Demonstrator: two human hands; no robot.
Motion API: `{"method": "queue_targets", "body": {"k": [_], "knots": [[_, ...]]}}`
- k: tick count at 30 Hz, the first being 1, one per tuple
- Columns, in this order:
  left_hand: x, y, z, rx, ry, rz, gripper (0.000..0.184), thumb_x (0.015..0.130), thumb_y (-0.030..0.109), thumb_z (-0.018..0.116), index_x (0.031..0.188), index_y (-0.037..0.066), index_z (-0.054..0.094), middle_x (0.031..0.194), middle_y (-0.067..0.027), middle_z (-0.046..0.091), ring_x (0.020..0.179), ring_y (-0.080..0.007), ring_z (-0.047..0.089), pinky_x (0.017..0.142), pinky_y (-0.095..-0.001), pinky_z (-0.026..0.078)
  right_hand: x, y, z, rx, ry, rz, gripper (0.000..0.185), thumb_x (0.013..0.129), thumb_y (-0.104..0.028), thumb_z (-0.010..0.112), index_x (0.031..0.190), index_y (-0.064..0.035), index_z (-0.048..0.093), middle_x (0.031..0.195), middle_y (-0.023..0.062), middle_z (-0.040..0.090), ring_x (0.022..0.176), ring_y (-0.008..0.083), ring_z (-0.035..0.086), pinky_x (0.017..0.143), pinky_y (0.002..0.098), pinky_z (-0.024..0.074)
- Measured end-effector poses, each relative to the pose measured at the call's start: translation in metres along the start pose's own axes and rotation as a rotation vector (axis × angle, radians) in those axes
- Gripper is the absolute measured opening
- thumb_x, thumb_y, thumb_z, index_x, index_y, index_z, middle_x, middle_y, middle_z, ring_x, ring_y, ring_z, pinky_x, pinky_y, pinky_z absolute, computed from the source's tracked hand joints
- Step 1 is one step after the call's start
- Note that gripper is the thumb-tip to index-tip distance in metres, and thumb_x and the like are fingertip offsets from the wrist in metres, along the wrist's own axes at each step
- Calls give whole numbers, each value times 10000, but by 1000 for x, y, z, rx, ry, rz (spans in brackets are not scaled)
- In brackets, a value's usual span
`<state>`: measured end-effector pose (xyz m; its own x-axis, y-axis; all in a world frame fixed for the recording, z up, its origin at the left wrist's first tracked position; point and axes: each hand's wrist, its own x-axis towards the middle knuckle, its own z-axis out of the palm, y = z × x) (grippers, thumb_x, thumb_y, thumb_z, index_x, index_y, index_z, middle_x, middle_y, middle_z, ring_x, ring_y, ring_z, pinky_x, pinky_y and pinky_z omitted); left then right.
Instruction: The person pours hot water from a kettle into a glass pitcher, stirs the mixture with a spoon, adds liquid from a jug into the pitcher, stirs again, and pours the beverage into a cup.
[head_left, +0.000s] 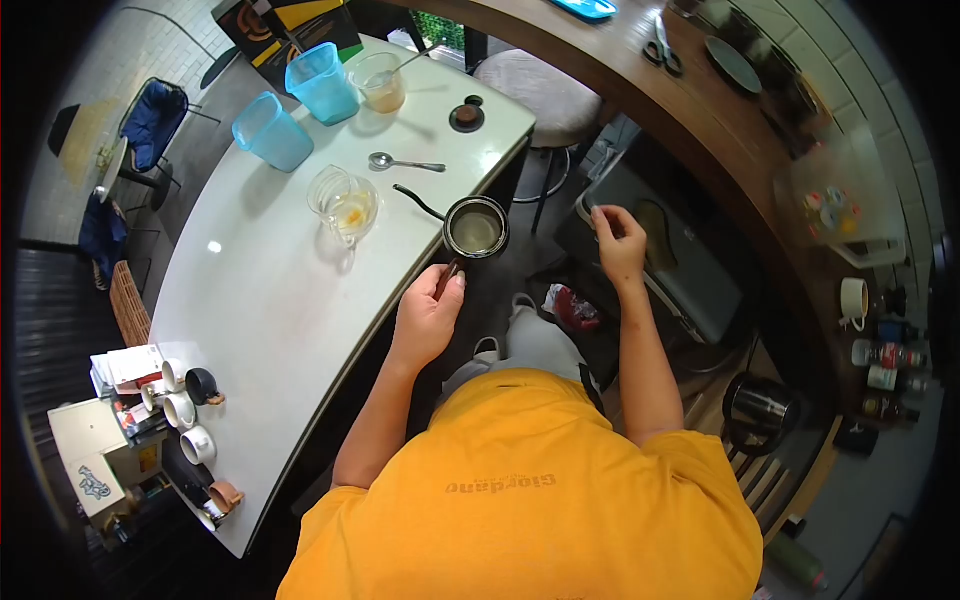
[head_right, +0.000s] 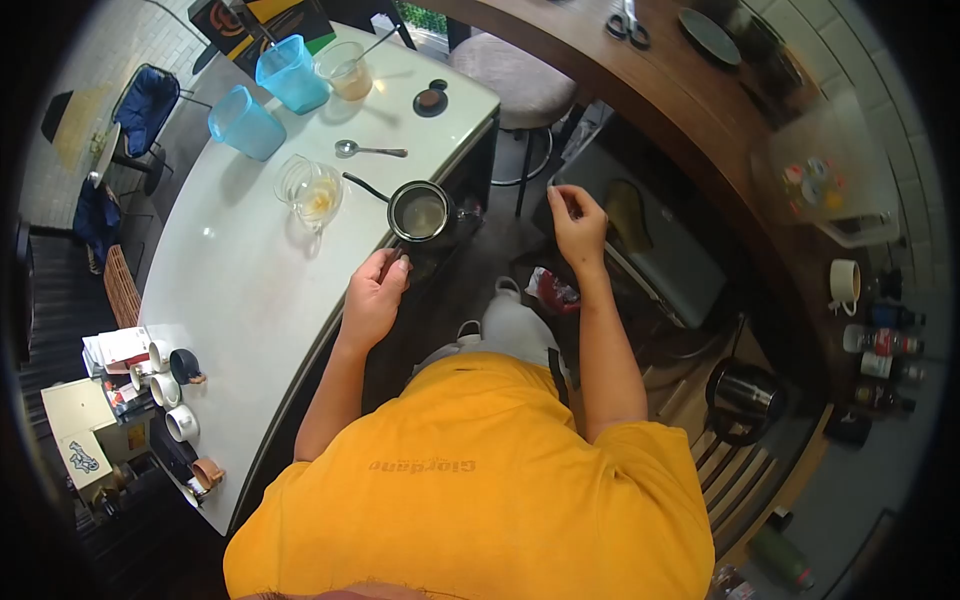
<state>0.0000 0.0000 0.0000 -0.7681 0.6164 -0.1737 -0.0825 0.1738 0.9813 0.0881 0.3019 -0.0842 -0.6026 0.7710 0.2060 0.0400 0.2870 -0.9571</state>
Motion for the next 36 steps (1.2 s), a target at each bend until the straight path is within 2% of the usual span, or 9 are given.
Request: {"method": "queue_targets", "body": {"k": [3,5,9,10,14,19,25,30,36], "knots": [[13,-2,-24,-13,42,-20,231,963,224,537,988,-4,563,714,39,485,604,-21,394,532,-182,317,22,-17,43,-141,-108,9,145,848,-157,679,907,-25,687,762,43,664,636,118,563,623,253,457],[41,-8,-26,-39,78,-29,226,954,194,547,987,-28,572,702,60,469,632,-23,394,554,-205,342,64,-30,67,-168,-187,-174,144,825,-136,686,898,-13,685,766,60,658,631,125,554,614,259,457],[82,-10,-25,-34,136,-18,227,954,184,544,1014,-33,573,711,62,474,633,-24,397,555,-205,343,131,-32,118,-161,-437,-337,276,786,-163,704,1029,-36,667,944,100,662,810,215,593,744,317,475],[92,-9,-24,-67,154,-26,232,955,179,541,1041,-34,573,722,60,478,639,-23,398,560,-204,348,145,-28,130,-211,-527,-359,364,768,-185,707,1113,-85,647,1084,93,639,973,264,569,876,369,431],[129,-2,-24,-96,203,-61,261,960,170,534,1116,-35,570,751,54,486,658,-22,406,580,-194,361,188,-20,178,-299,-696,-594,441,777,-155,683,1211,-135,607,1229,83,593,1106,306,519,975,409,364],[161,-6,-25,-75,270,-134,230,964,194,529,1051,-14,570,736,46,491,633,-16,409,555,-186,344,214,-20,202,-415,-907,-642,414,757,-167,722,1164,-171,643,1192,16,613,1064,264,529,936,408,354],[183,-17,-25,-39,351,-100,224,966,214,525,1010,-1,572,738,37,510,612,-9,409,530,-181,329,230,-6,209,-376,-947,-705,351,750,-184,736,1097,-178,683,1077,3,641,1044,259,509,924,408,352],[191,-16,-17,-80,399,-178,172,960,158,524,991,-4,570,714,53,453,640,-24,391,562,-199,339,243,-11,202,-252,-712,-655,363,736,-198,756,1068,-71,679,1058,71,644,967,288,547,887,387,403],[200,-23,-14,-135,383,-165,199,962,165,524,1037,-13,571,716,50,460,640,-29,397,565,-204,348,234,-34,190,-126,-533,-590,329,723,-158,771,1013,-29,687,994,110,666,922,290,590,820,373,450]]}}
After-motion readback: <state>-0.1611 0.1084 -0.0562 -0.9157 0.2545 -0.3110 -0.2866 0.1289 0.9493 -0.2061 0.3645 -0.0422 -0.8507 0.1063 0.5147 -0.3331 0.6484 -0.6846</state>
